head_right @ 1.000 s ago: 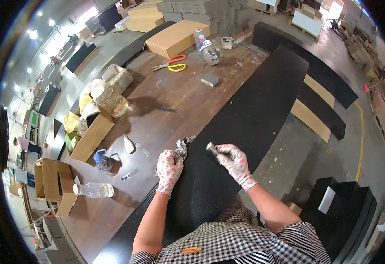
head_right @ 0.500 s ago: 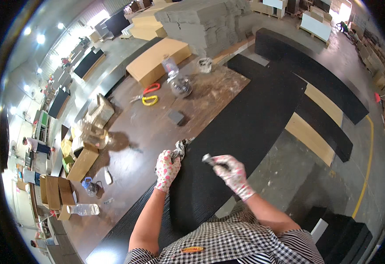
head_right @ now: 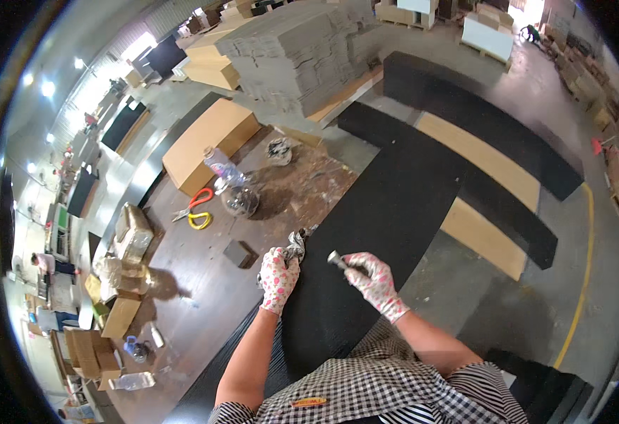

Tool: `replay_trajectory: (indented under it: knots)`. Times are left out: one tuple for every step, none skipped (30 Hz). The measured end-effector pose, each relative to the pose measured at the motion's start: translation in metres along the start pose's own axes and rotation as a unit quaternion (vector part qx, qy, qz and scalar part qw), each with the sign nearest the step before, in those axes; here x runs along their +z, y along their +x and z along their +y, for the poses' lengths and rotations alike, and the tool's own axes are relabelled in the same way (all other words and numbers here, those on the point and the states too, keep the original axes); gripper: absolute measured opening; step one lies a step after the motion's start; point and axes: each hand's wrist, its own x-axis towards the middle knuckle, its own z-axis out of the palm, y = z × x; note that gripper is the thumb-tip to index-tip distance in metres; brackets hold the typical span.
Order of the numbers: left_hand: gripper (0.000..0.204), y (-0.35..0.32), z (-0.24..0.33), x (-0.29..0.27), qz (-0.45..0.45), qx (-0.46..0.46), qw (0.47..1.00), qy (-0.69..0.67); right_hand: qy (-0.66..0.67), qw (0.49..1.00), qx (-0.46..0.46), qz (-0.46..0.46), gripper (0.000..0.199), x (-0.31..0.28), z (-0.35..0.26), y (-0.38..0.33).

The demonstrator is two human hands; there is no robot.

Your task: The person is cleaning and polishing long black wooden furniture components using a cloth and liquid.

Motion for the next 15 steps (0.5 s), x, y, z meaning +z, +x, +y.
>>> replay_trajectory:
  knots:
    - [0.024, 0.01, 0.008, 0.008, 0.002, 0.001, 1.0, 0.015, -0.006, 1.0, -0.02, -0.01, 0.02, -0.008, 0.003, 0.003]
    - [0.024, 0.016, 0.016, 0.015, 0.007, 0.0, 1.0, 0.006, -0.013, 0.999, -0.039, -0.022, 0.02, -0.017, 0.005, 0.01]
    - [0.024, 0.021, 0.025, 0.02, -0.006, 0.002, 1.0, 0.005, -0.054, 0.998, -0.041, 0.009, 0.02, -0.033, -0.003, 0.02]
    - [0.024, 0.027, 0.03, 0.024, -0.016, 0.004, 1.0, 0.008, -0.053, 0.996, -0.045, 0.06, 0.021, -0.051, -0.006, 0.035]
    - [0.024, 0.031, 0.035, 0.028, -0.018, 0.003, 1.0, 0.001, -0.095, 0.988, -0.049, 0.111, 0.023, -0.075, -0.012, 0.051]
    - [0.023, 0.033, 0.031, 0.032, -0.022, -0.015, 1.0, 0.004, -0.131, 0.978, -0.049, 0.157, 0.025, -0.091, -0.018, 0.071]
    - [0.024, 0.037, 0.036, 0.037, -0.034, -0.017, 0.999, 0.0, -0.117, 0.972, -0.082, 0.188, 0.027, -0.119, -0.021, 0.092]
    - [0.025, 0.043, 0.041, 0.039, -0.046, -0.023, 0.999, 0.002, -0.098, 0.965, -0.111, 0.215, 0.029, -0.146, -0.021, 0.116]
    - [0.025, 0.049, 0.046, 0.042, -0.048, -0.029, 0.998, 0.006, -0.101, 0.958, -0.116, 0.241, 0.032, -0.168, -0.025, 0.139]
    - [0.022, 0.056, 0.055, 0.045, -0.036, -0.019, 0.999, -0.005, -0.106, 0.95, -0.12, 0.267, 0.035, -0.189, -0.032, 0.162]
    - [0.019, 0.063, 0.063, 0.053, -0.025, -0.008, 1.0, -0.016, -0.108, 0.95, -0.128, 0.263, 0.036, -0.207, -0.035, 0.183]
    - [0.021, 0.075, 0.072, 0.061, -0.024, -0.004, 1.0, -0.003, -0.108, 0.951, -0.135, 0.258, 0.037, -0.222, -0.038, 0.203]
    - [0.022, 0.087, 0.084, 0.071, -0.029, -0.015, 0.999, 0.009, -0.082, 0.958, -0.12, 0.248, 0.04, -0.234, -0.036, 0.219]
    - [0.024, 0.1, 0.098, 0.084, -0.035, -0.024, 0.999, 0.021, -0.069, 0.966, -0.117, 0.221, 0.043, -0.244, -0.032, 0.227]
    - [0.025, 0.115, 0.113, 0.095, -0.019, -0.014, 0.999, 0.026, -0.085, 0.97, -0.109, 0.198, 0.045, -0.239, -0.039, 0.234]
